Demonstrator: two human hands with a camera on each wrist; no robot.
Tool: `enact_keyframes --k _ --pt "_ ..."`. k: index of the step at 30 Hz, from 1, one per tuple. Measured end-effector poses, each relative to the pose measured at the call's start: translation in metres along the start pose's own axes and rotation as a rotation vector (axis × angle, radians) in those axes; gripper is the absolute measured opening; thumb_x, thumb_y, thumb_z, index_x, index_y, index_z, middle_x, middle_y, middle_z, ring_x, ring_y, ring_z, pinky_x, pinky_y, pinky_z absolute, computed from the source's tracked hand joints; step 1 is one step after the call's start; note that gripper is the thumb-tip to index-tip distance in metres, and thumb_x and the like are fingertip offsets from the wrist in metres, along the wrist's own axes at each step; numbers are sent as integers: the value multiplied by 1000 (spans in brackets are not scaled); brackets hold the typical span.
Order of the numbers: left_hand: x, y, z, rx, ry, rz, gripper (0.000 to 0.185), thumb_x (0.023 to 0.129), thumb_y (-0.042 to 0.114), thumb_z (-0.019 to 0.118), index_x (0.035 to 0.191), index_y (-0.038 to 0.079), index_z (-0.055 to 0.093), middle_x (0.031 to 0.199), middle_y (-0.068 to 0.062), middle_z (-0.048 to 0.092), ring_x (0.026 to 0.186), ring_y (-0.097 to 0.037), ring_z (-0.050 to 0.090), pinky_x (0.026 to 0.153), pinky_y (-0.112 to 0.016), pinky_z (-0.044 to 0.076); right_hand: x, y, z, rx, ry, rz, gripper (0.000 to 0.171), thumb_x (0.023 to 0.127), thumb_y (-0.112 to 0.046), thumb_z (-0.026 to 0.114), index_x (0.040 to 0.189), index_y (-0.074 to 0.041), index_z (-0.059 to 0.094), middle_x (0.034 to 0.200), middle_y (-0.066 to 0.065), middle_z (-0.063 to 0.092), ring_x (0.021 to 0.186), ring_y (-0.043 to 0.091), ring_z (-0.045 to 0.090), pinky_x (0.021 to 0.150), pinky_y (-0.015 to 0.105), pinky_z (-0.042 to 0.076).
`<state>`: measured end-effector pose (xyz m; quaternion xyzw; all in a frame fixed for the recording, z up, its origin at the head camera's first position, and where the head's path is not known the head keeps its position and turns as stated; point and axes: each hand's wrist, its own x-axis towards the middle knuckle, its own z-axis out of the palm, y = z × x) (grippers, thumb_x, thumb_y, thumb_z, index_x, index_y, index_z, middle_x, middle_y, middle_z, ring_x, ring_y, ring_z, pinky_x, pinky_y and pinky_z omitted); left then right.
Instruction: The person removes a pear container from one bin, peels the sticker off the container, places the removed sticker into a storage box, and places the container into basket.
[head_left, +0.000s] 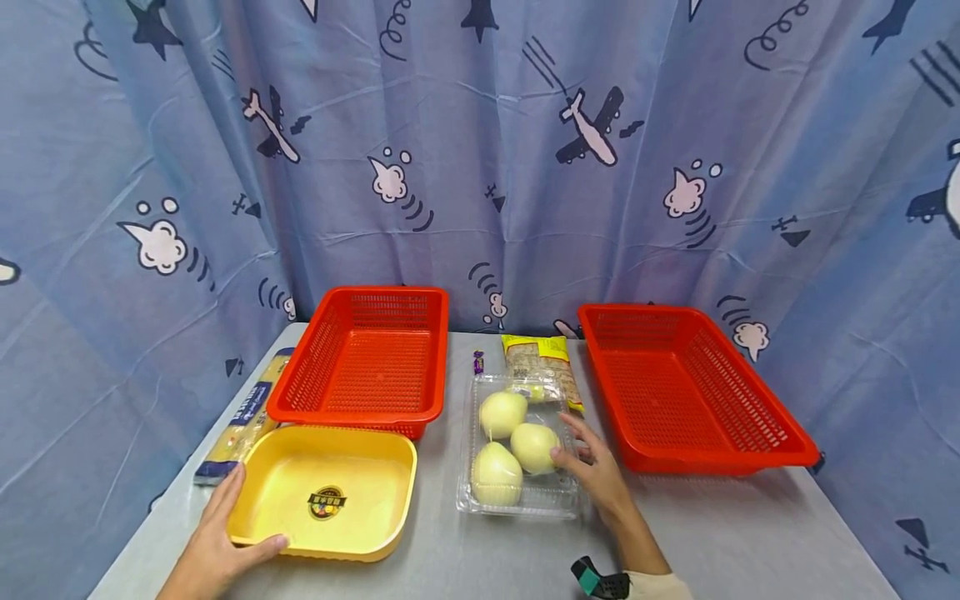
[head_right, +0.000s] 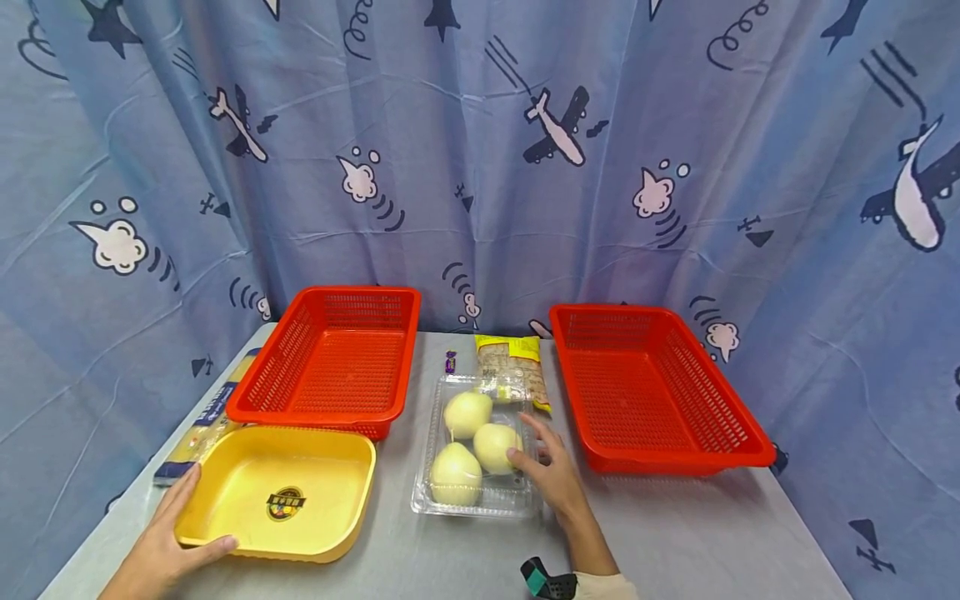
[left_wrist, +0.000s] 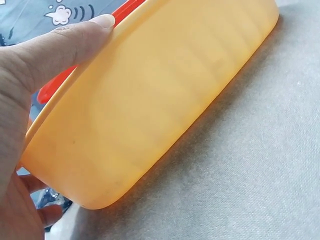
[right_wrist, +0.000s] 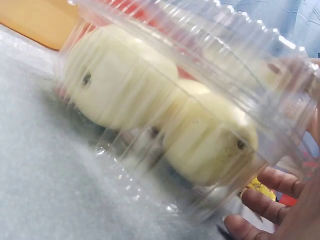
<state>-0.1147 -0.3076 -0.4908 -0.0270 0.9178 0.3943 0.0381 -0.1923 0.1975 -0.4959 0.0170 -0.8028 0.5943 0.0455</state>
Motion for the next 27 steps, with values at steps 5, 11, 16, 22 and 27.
enact_keyframes --k 5,11,16,22,27 --pt "-1 2 0 11 5 6 122 77 38 81 153 6 -9 153 -32 -5 131 -60 9 95 -75 14 2 5 2 29 3 -34 58 87 -21 70 140 -16 50 138 21 40 109 35 41 78 39 38" --pt "-1 5 -2 43 4 5 123 76 40 81 152 3 -8 151 -34 -2 130 -60 10 95 -75 15 2 10 3 45 1 -23 57 87 -18 69 140 -17 49 134 20 38 101 31 40 75 37 38" --pt "-2 12 -8 74 19 -12 125 75 43 81 152 4 -9 149 -36 1 128 -60 13 95 -75 17 0 4 3 77 3 -64 55 87 -9 67 139 -9 49 103 19 47 81 23 42 66 30 37" --pt "-9 30 -13 73 145 125 123 73 38 83 155 16 -5 151 -34 9 128 -59 16 87 -80 19 -11 -22 4 74 -9 -126 51 89 -2 63 137 2 47 77 9 40 70 18 41 60 27 35" --pt "-13 50 -17 30 224 220 121 70 33 86 156 24 2 156 -24 9 131 -55 14 85 -81 19 -11 -23 3 81 -14 -104 47 89 -2 62 135 0 50 76 9 40 70 19 41 60 27 34"
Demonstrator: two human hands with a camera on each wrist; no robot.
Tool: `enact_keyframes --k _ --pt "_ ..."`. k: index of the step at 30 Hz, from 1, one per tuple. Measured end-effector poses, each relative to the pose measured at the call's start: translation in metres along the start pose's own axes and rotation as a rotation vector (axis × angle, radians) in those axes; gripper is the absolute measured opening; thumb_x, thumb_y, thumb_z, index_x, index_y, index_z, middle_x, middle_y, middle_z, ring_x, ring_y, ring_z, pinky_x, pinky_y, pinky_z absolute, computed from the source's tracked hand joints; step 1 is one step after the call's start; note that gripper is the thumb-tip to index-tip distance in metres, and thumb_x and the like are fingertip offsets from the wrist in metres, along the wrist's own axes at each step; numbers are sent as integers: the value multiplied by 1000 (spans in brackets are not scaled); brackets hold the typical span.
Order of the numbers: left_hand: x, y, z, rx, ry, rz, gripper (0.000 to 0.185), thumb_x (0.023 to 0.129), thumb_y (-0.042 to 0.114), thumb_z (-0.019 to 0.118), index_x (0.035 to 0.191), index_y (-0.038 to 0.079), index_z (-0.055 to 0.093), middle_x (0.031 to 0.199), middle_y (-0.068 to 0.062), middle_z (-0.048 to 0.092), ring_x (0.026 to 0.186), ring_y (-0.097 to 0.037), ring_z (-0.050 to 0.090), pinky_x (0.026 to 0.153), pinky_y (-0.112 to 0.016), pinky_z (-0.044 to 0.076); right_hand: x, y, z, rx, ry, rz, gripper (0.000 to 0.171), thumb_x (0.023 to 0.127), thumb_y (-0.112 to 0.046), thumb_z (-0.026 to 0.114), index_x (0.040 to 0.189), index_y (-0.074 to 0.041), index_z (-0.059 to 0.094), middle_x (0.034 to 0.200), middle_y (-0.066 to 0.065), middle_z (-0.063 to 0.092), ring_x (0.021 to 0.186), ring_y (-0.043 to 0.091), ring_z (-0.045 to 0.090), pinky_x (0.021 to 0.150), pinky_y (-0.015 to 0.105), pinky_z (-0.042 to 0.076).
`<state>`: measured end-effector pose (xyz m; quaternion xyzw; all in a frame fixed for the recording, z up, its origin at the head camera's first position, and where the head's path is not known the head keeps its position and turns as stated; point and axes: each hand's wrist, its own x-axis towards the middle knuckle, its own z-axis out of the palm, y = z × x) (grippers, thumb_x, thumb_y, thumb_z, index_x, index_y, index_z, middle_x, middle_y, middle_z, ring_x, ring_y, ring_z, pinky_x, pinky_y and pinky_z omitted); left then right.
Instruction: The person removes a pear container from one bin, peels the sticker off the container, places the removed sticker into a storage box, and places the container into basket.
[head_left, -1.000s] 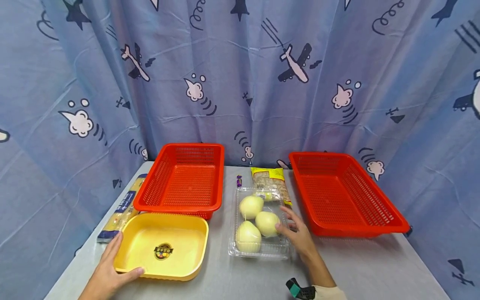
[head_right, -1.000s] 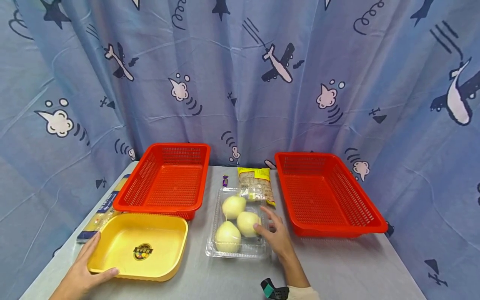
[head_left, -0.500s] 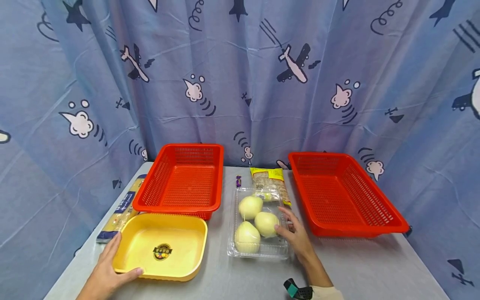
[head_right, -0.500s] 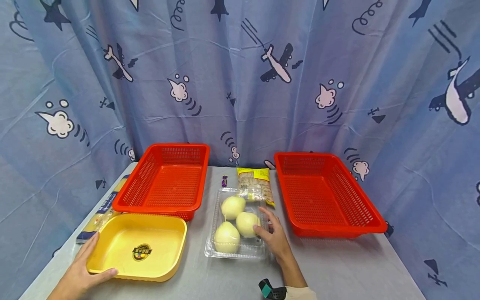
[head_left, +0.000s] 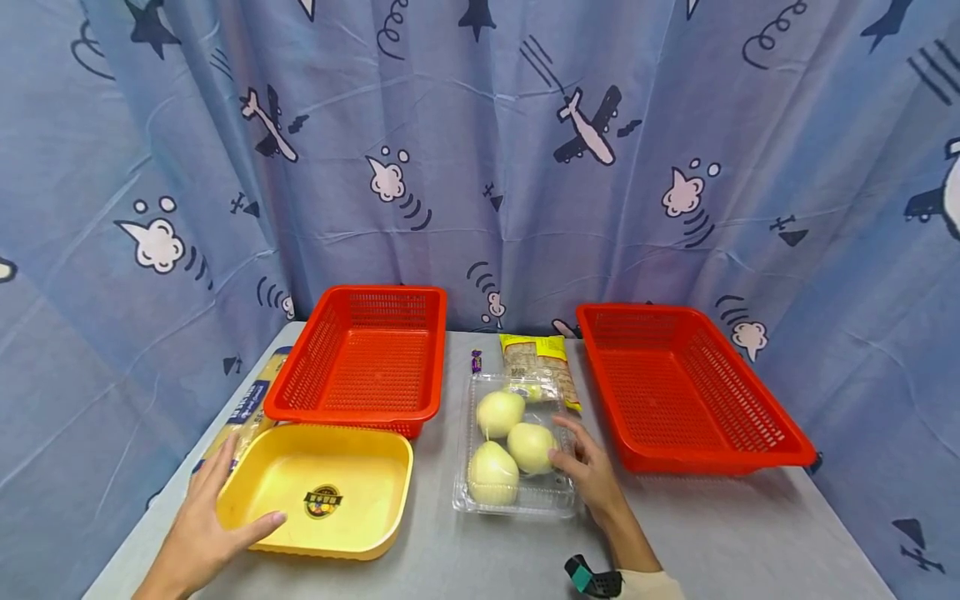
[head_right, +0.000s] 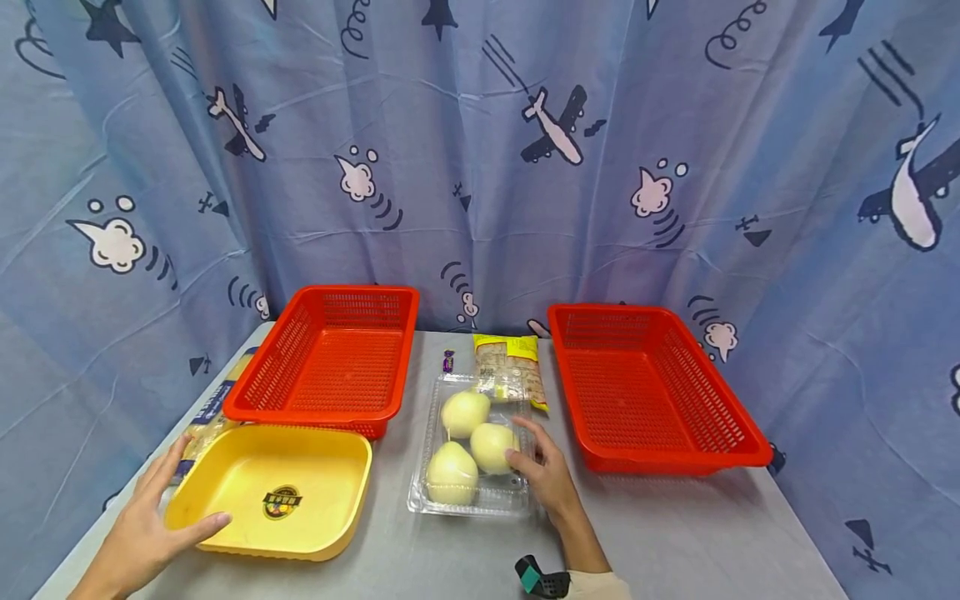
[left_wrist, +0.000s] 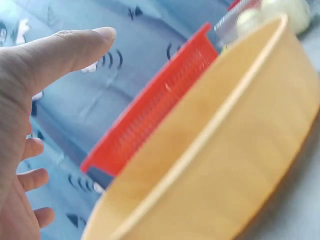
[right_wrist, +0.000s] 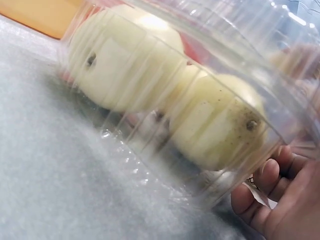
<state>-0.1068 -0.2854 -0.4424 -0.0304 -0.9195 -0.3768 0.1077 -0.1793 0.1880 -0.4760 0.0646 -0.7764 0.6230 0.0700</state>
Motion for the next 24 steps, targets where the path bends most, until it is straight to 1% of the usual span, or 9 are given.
enact_keyframes --k 8,9,11,12,14,16,18,21,24 --pt "1 38 6 -89 58 79 115 68 31 88 155 36 13 158 -16 14 140 -47 8 91 -80 10 1 1 1 10 10 -1 42 89 0 61 131 2 54 73 9 38 65 17 39 58 25 32" --pt "1 42 7 -106 72 93 114 67 29 89 154 37 16 157 -15 16 140 -45 10 89 -81 12 1 1 1 8 9 -3 42 89 1 61 131 2 53 73 9 38 65 17 39 58 25 32" --pt "1 51 10 -145 107 122 111 66 25 90 153 38 21 156 -12 23 140 -42 12 92 -79 12 0 1 1 3 10 -4 43 89 0 60 131 2 53 74 9 38 65 18 39 58 25 32" --pt "2 54 12 -157 131 140 110 65 22 90 153 37 25 155 -10 26 140 -40 15 99 -73 15 0 1 1 2 9 -2 43 89 0 60 131 1 53 74 9 38 66 18 40 59 25 32" --pt "3 61 15 -176 185 190 108 64 16 91 152 33 31 151 -8 35 138 -32 24 108 -53 23 0 1 1 0 10 5 43 89 0 60 132 1 53 75 10 38 67 19 40 59 26 32" --pt "6 65 19 -203 229 251 107 62 8 91 151 27 35 147 -7 42 135 -21 30 107 -31 27 -1 0 1 -4 13 15 44 89 -1 60 132 0 53 76 10 38 69 20 40 60 26 32" --pt "9 67 24 -234 257 312 106 59 1 90 150 21 38 144 -5 46 130 -13 37 98 -16 30 -1 0 1 -5 16 22 44 89 -1 60 132 -1 53 76 10 38 69 20 40 61 27 32" --pt "14 68 31 -299 267 390 105 56 -8 88 148 10 40 142 -6 47 127 -10 40 98 -19 31 -1 -1 1 -2 17 28 44 89 -1 60 133 -1 53 77 10 38 70 21 40 61 27 32" --pt "17 71 39 -327 268 423 102 56 -9 87 146 7 42 142 -5 48 126 -11 41 98 -21 32 -2 -1 1 0 15 29 45 89 -1 60 133 -1 53 76 10 38 70 21 40 61 26 32"
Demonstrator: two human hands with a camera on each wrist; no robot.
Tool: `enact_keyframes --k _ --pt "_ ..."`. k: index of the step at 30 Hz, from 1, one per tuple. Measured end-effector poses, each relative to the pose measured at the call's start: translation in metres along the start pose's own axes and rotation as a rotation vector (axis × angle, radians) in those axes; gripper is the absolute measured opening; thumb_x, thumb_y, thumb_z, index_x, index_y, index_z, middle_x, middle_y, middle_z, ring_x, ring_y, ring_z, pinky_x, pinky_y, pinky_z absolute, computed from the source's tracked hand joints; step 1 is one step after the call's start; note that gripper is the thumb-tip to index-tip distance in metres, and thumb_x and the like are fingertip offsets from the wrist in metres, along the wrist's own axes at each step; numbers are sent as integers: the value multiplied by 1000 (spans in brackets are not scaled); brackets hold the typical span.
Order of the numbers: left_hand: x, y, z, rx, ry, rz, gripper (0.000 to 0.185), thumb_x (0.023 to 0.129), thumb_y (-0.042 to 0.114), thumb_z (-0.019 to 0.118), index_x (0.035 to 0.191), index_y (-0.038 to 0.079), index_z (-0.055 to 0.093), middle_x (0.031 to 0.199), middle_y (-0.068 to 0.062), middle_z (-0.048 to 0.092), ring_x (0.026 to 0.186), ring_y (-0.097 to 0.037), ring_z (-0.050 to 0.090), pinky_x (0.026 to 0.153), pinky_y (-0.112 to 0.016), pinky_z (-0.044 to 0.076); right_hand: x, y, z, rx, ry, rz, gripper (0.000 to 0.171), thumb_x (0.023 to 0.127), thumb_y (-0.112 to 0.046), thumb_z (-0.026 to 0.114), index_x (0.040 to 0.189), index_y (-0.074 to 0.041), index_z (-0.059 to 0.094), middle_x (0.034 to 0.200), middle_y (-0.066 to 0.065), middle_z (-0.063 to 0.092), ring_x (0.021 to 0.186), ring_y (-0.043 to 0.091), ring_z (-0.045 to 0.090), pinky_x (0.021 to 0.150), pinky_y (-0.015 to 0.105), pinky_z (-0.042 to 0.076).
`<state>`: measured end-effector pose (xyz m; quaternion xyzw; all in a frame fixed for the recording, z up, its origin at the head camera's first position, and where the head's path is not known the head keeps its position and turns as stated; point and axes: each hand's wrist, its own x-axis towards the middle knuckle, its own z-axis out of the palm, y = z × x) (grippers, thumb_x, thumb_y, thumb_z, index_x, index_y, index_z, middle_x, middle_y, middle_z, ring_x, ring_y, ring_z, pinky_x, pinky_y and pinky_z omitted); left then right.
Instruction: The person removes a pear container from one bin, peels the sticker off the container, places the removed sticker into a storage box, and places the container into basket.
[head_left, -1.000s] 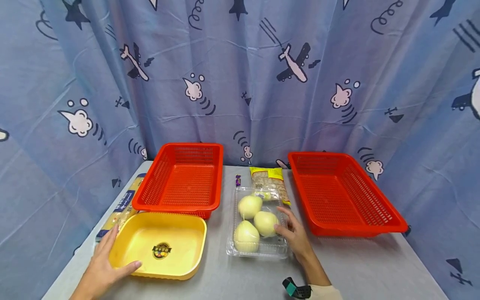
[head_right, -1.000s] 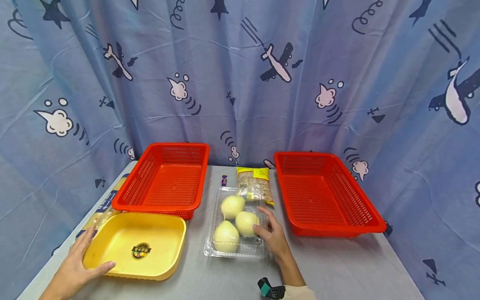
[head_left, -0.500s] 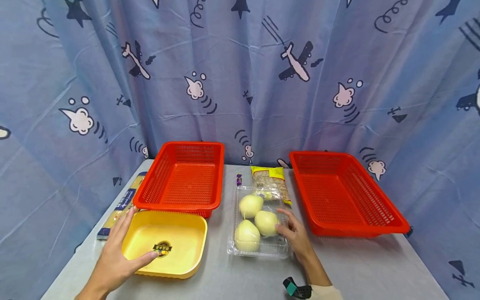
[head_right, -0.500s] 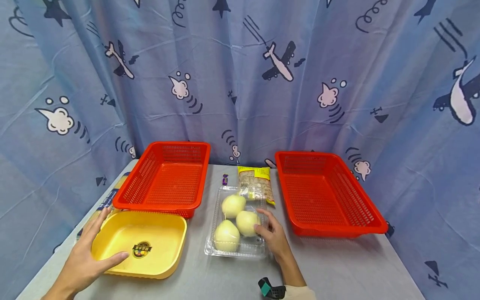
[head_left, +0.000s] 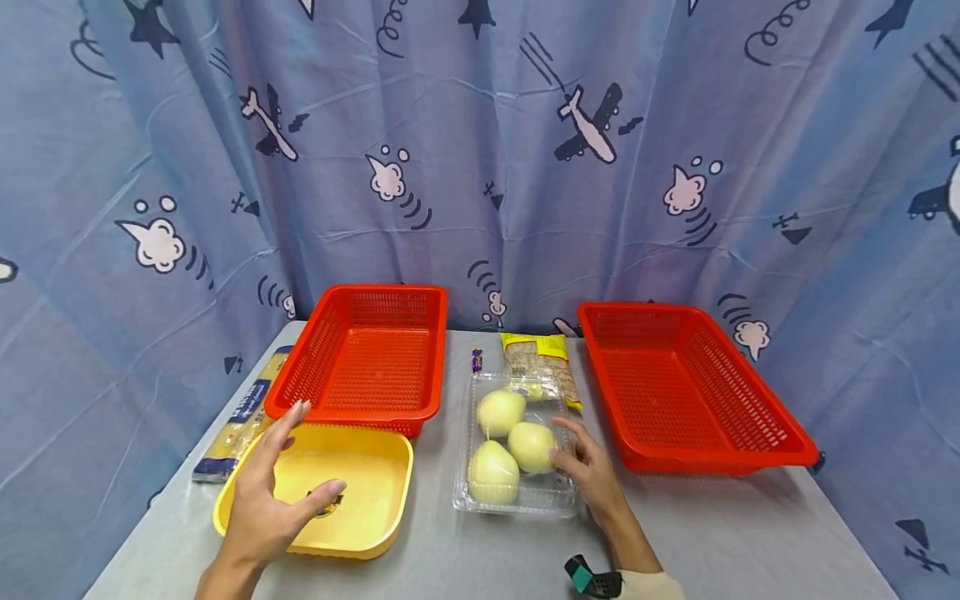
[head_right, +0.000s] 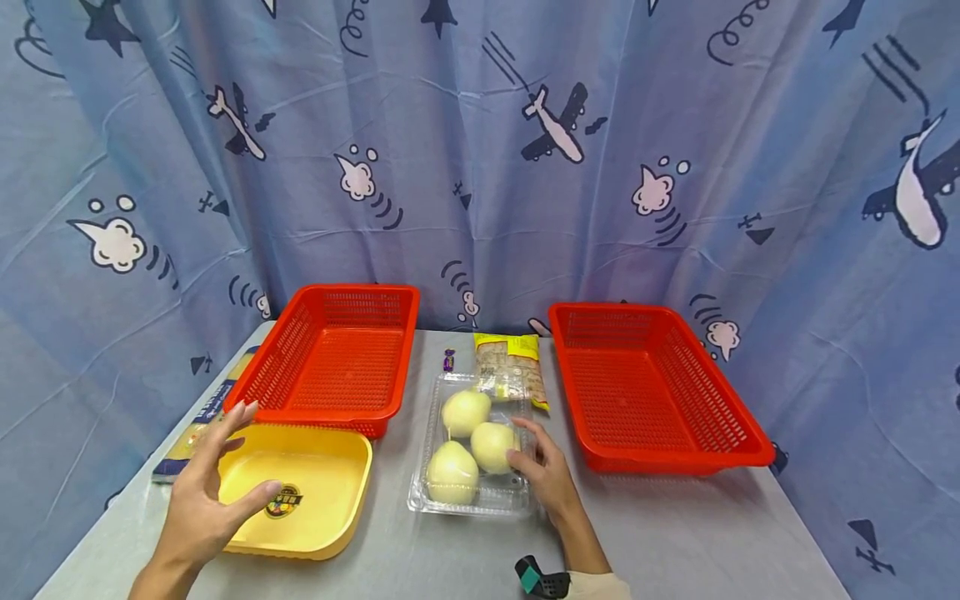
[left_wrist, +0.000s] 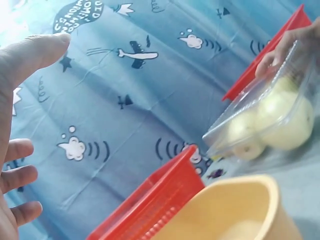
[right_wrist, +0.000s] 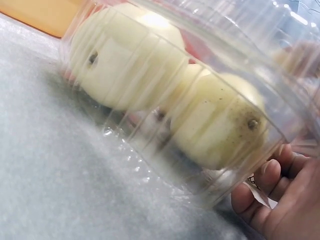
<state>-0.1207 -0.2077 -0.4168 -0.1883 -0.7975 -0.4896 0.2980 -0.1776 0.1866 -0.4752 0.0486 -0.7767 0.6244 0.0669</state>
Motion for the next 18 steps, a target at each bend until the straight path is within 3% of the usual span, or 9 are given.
enact_keyframes --k 9,18 --pt "6 2 26 -56 -48 0 88 67 -2 83 145 9 44 141 -2 49 128 -12 42 98 -23 34 0 0 0 -5 -2 5 45 89 -2 60 134 -1 53 77 10 37 70 21 40 61 27 32" --pt "13 5 60 -179 -51 59 84 68 -3 81 143 6 46 138 -9 52 125 -24 46 94 -32 36 0 0 0 4 -5 8 45 89 -3 60 134 -3 53 78 10 37 72 22 40 62 27 32"
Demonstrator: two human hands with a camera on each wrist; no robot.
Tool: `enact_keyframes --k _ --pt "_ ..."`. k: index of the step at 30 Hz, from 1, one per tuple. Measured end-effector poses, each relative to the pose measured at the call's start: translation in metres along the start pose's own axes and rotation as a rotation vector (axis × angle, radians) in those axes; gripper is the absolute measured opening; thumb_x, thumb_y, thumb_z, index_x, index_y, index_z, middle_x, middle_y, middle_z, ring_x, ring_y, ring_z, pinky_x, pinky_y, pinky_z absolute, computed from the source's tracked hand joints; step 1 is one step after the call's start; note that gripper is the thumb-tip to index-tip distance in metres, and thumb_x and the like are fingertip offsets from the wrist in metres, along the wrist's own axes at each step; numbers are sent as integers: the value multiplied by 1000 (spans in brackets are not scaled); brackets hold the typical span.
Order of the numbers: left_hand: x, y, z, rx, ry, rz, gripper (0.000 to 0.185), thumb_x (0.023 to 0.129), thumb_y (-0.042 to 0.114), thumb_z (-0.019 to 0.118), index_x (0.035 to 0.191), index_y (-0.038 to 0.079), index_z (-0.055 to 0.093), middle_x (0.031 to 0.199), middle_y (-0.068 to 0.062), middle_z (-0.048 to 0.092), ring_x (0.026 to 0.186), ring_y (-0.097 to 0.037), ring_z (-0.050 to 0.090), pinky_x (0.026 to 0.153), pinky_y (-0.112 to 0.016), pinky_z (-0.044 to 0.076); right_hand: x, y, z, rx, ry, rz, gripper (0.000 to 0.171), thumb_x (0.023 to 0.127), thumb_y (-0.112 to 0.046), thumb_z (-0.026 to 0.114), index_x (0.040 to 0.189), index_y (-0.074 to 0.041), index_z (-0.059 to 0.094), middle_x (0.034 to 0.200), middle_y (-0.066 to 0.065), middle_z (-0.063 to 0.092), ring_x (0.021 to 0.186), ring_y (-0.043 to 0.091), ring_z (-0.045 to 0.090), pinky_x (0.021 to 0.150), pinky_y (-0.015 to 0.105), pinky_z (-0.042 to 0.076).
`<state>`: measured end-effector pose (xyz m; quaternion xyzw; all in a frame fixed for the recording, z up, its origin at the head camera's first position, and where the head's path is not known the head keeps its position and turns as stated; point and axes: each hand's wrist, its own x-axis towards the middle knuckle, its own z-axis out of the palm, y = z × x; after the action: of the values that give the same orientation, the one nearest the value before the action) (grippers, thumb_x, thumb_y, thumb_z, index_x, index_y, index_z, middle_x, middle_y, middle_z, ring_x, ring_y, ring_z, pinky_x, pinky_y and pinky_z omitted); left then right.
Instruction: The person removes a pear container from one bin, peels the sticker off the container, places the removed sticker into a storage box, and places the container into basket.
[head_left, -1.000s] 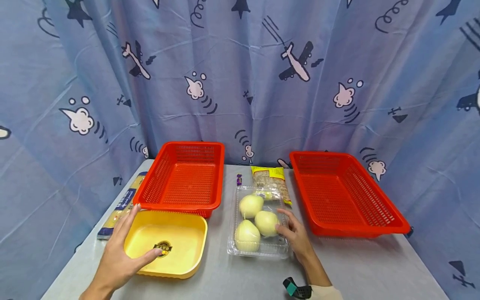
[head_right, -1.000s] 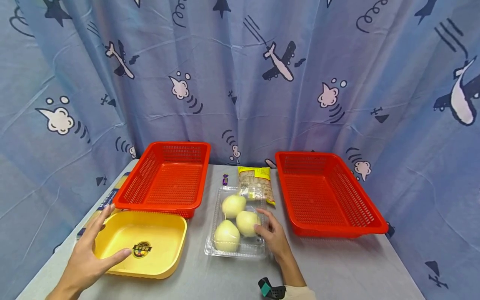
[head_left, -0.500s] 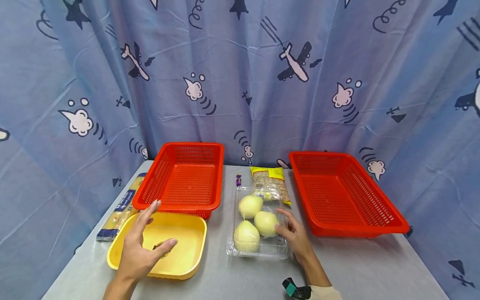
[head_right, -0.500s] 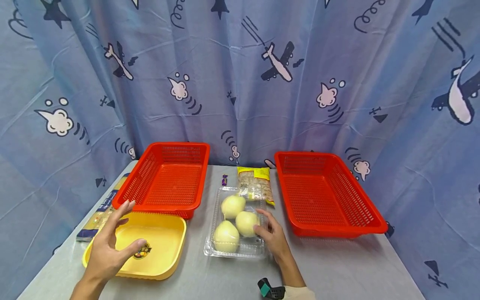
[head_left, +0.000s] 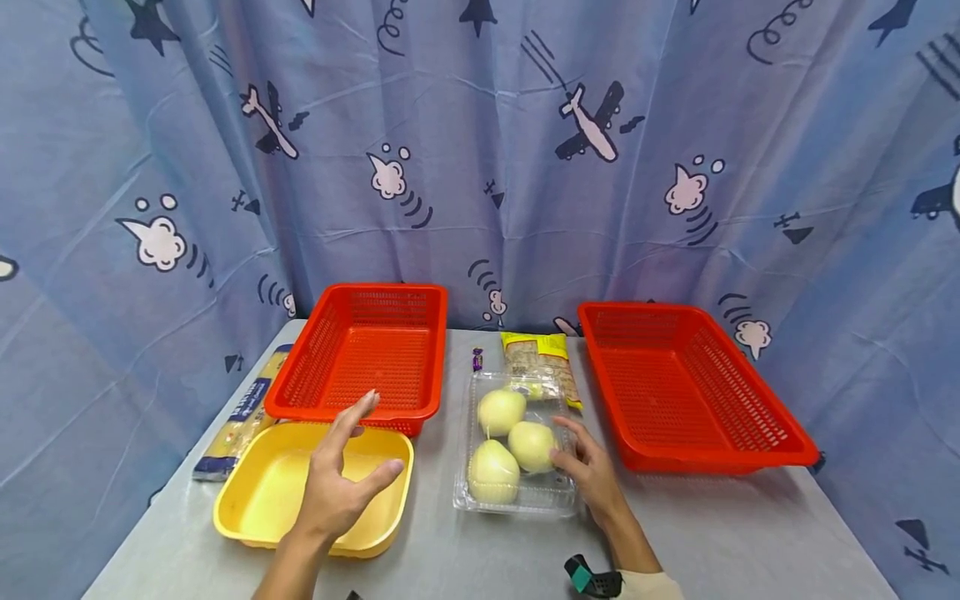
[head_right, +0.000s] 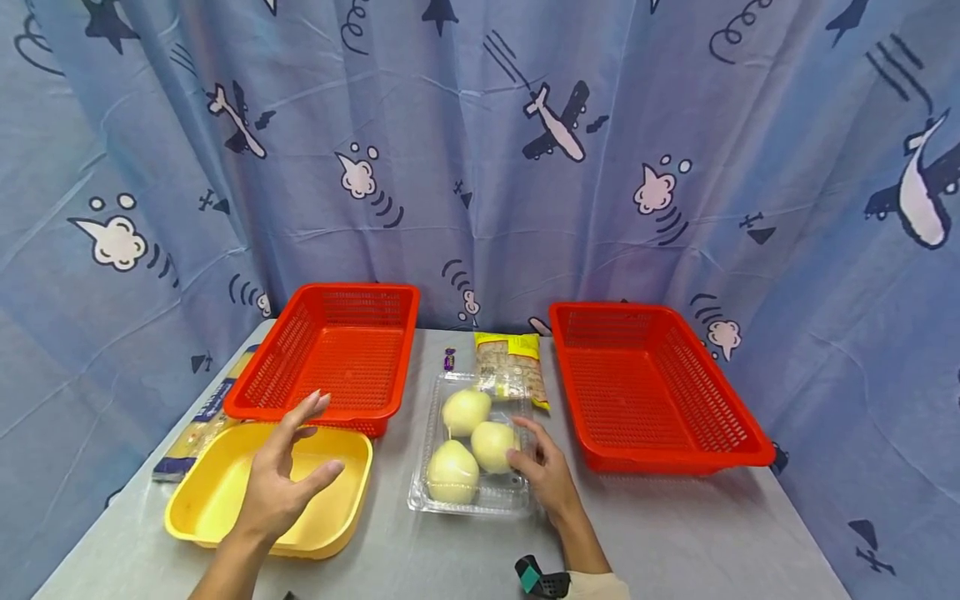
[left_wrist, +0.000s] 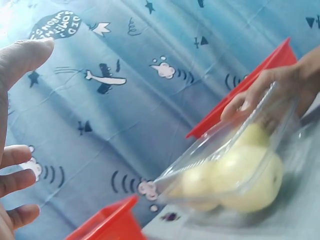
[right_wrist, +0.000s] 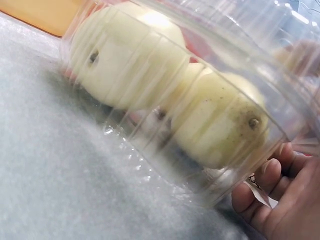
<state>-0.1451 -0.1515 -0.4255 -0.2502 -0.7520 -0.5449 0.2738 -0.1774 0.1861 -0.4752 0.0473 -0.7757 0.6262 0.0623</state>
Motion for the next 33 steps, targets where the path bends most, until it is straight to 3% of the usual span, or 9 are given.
enact_keyframes --k 3,6,10,15,19,24,33 --pt "4 1 14 -19 -5 10 82 69 -3 80 143 6 46 137 -9 52 124 -26 47 92 -33 37 0 0 0 7 -2 -2 45 90 -2 61 134 -2 52 78 10 37 72 22 40 62 27 32" --pt "9 13 26 -31 -15 8 78 70 -3 78 141 3 47 134 -12 53 122 -27 48 91 -34 39 0 1 -1 0 -9 -1 46 90 -3 60 134 -1 52 78 9 37 72 22 40 63 28 31" --pt "14 21 40 -50 -32 -20 74 71 -2 77 140 1 48 132 -14 54 122 -28 48 99 -31 36 0 2 -1 -3 -9 -2 46 89 -3 61 134 -1 52 78 10 37 73 22 40 63 29 32" --pt "14 4 57 -67 -53 -72 76 74 9 79 143 12 47 137 -4 52 123 -27 47 101 -31 35 0 2 -2 1 -7 -7 46 89 -3 61 134 -1 52 77 9 37 73 22 40 63 28 32" --pt "17 2 70 -64 -73 -135 71 78 16 78 142 14 49 135 -4 53 119 -26 49 95 -44 41 0 2 -2 2 -9 1 46 89 -4 61 134 -2 52 78 10 37 74 23 40 64 29 32" --pt "19 -13 90 -58 -105 -199 67 82 29 75 143 23 48 136 -2 51 125 -26 45 98 -59 35 0 1 -3 0 -7 -6 46 89 -3 61 134 -2 52 78 10 37 73 22 40 63 28 32" --pt "22 -20 111 -16 -94 -270 64 83 36 73 142 23 51 135 0 51 125 -25 45 96 -57 37 0 -2 -1 2 -6 -3 46 89 -3 61 134 -1 52 77 10 38 72 21 41 63 27 33"
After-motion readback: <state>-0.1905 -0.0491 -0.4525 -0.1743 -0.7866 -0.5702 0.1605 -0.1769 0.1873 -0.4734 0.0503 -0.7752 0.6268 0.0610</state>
